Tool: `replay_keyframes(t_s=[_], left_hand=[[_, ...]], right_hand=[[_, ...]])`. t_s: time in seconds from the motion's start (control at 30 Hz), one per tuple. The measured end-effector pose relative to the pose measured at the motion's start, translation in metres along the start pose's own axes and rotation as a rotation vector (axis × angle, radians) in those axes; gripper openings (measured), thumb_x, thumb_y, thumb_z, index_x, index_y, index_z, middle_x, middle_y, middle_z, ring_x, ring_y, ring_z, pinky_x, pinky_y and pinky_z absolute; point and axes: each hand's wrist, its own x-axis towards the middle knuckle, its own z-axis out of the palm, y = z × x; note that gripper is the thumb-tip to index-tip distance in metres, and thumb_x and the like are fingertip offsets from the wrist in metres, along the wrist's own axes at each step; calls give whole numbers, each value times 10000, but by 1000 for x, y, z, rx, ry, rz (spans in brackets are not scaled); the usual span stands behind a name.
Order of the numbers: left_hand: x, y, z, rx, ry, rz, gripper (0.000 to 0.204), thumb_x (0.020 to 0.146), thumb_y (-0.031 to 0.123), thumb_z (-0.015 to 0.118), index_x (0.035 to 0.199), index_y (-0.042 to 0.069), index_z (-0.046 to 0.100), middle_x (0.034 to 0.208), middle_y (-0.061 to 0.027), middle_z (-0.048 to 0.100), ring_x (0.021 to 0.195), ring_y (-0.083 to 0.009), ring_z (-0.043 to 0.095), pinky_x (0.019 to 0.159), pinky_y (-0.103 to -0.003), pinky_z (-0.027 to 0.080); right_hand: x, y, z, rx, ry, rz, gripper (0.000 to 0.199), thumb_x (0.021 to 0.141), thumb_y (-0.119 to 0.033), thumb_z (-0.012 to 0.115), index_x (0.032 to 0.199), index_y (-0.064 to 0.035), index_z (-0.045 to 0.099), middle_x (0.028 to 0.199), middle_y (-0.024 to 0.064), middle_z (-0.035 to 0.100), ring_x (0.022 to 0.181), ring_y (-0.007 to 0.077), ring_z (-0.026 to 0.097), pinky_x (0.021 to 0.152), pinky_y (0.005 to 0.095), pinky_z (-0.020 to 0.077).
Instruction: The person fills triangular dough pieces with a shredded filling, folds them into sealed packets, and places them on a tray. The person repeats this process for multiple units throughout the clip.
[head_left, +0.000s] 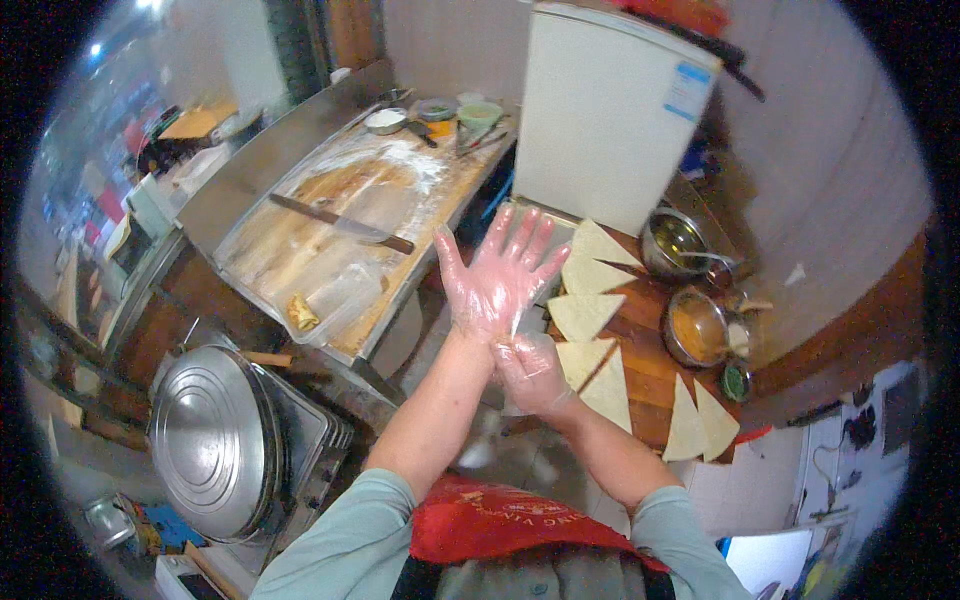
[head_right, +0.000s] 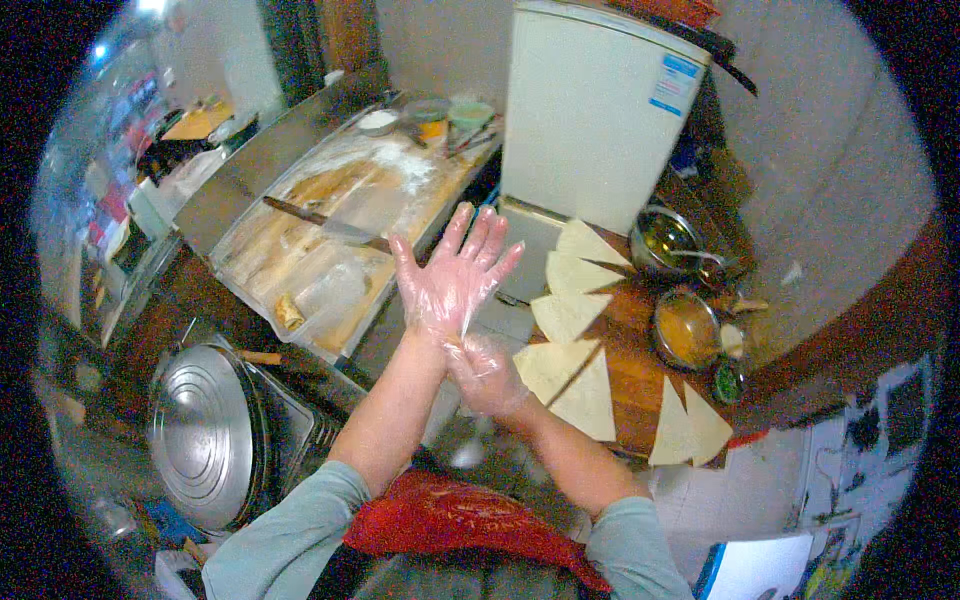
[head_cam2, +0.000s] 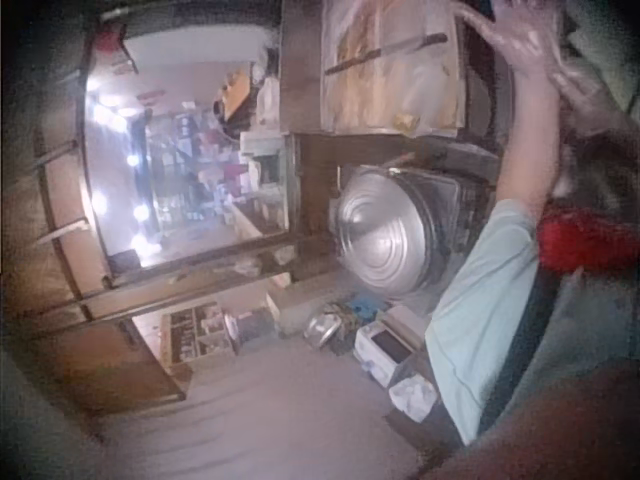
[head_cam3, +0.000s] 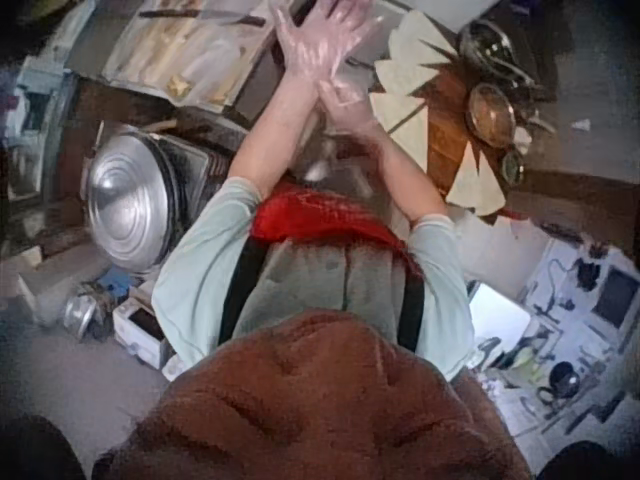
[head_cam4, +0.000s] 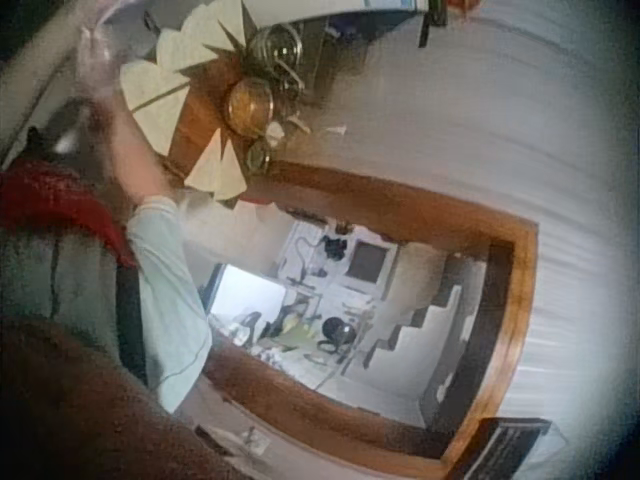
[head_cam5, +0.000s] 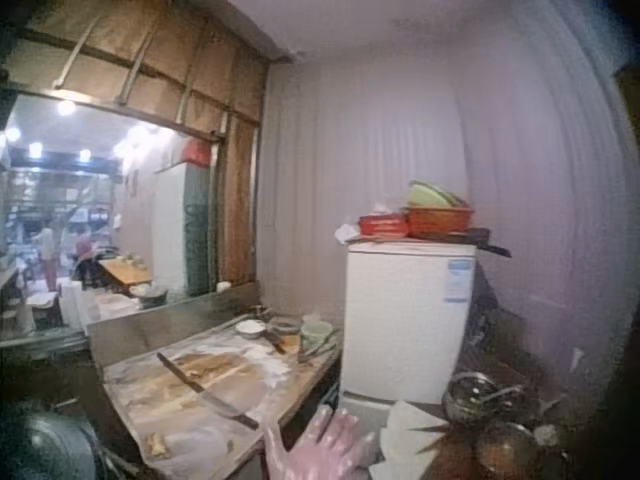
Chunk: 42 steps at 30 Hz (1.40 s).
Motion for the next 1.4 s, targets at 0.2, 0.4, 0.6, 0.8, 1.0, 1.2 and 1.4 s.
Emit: replay_keyframes(t_s=[0.2,0.4,0.6,0.8,1.0,1.2,1.4], left_hand=[[6,-67,8,68,-150,-270,479,945,439,588,1097,-13,641,1055,-189,686,958,-304,662,802,-404,548],[-21,-107,41,915,-71,-81,294,933,317,622,883,30,660,822,-82,659,725,-189,614,621,-319,497],[-115,-176,-26,2100,-532,-163,352,891,363,681,958,22,622,813,-118,656,723,-261,636,655,-369,518],[-117,-217,-45,2239,-532,-87,369,865,382,714,920,45,574,759,-182,621,682,-373,608,637,-440,491],[-85,-213,-63,2161,-1050,-92,293,946,327,544,941,34,529,692,-205,611,631,-420,611,532,-498,463],[-91,-227,-63,2256,-1354,-266,176,869,188,562,954,34,561,690,-192,638,567,-400,615,487,-504,486],[-102,-219,-71,1979,-1577,-530,119,813,213,631,802,98,602,732,-123,644,704,-347,654,622,-439,526]], right_hand=[[-64,-19,-43,-709,119,-830,172,944,-136,583,823,-26,638,620,116,549,597,271,572,555,392,466],[-103,-44,-128,341,551,77,259,1020,-249,504,856,-57,559,736,69,610,643,197,613,612,342,520],[-110,-16,-194,857,1146,229,438,991,-427,539,1089,-2,509,1095,168,560,1003,260,576,919,417,502],[-132,-6,-194,730,1168,357,535,970,-365,603,1292,44,479,1247,183,531,1138,273,524,976,400,454],[-135,3,-190,650,1065,354,609,957,-335,628,1385,50,429,1435,192,432,1283,289,461,1081,422,407],[-126,3,-193,516,835,255,733,961,-339,600,1513,0,255,1524,202,339,1414,321,330,1154,425,324],[-103,-16,-210,915,675,149,683,995,-508,460,1440,-2,346,1367,229,480,1263,374,493,1099,509,396]])
